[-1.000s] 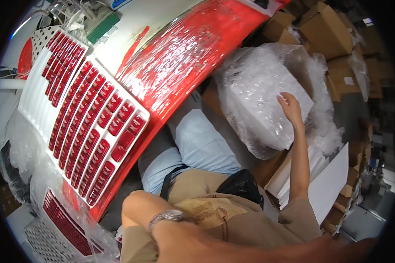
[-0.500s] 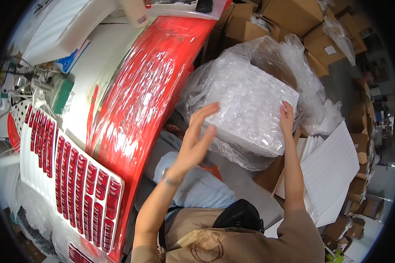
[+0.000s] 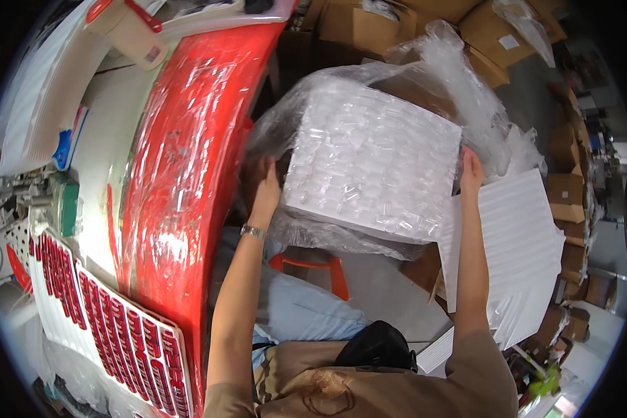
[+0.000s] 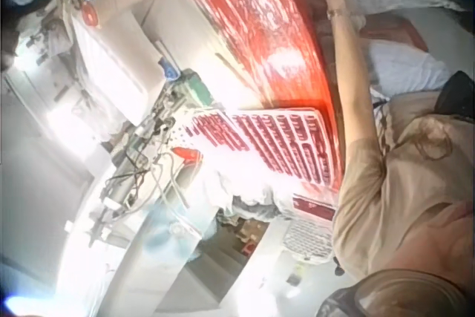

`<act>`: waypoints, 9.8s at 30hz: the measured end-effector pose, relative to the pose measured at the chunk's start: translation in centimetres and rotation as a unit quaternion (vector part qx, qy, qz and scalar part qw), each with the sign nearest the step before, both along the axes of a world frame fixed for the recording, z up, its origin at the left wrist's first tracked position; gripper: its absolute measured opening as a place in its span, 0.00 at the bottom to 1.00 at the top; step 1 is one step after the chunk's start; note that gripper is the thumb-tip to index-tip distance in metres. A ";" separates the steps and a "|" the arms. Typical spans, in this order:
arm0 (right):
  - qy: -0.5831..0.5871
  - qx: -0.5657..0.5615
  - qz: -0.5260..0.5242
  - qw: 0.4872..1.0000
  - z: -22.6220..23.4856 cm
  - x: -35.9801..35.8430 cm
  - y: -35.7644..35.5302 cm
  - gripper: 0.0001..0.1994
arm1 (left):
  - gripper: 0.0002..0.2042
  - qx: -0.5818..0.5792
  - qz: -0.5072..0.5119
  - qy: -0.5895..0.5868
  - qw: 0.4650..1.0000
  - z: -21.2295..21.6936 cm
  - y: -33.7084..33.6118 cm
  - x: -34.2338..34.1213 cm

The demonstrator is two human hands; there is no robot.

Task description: Sort and organize small red component housings into a white plastic tray and prepare a new tray.

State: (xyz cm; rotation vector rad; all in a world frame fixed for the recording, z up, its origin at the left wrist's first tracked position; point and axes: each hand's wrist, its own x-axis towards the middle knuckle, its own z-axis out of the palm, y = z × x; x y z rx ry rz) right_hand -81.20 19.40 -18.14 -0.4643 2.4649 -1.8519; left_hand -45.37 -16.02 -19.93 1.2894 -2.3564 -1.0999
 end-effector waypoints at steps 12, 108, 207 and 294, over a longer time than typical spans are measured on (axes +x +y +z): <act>0.171 0.570 0.088 0.799 7.7 15.7 3.0 0.45 | 0.27 0.274 0.028 0.128 0.953 0.9 2.5 2.4; -0.330 0.022 -0.227 0.916 -8.4 -6.5 5.3 0.14 | 0.43 0.484 0.121 0.117 0.859 4.8 3.6 0.3; -0.436 -0.020 0.449 0.780 22.7 22.6 -35.7 0.41 | 0.45 0.324 0.239 0.231 0.886 25.1 -20.6 34.1; -0.022 -0.010 0.739 0.673 22.7 59.0 -33.0 0.08 | 0.12 -0.259 0.313 0.064 0.912 23.5 9.9 40.5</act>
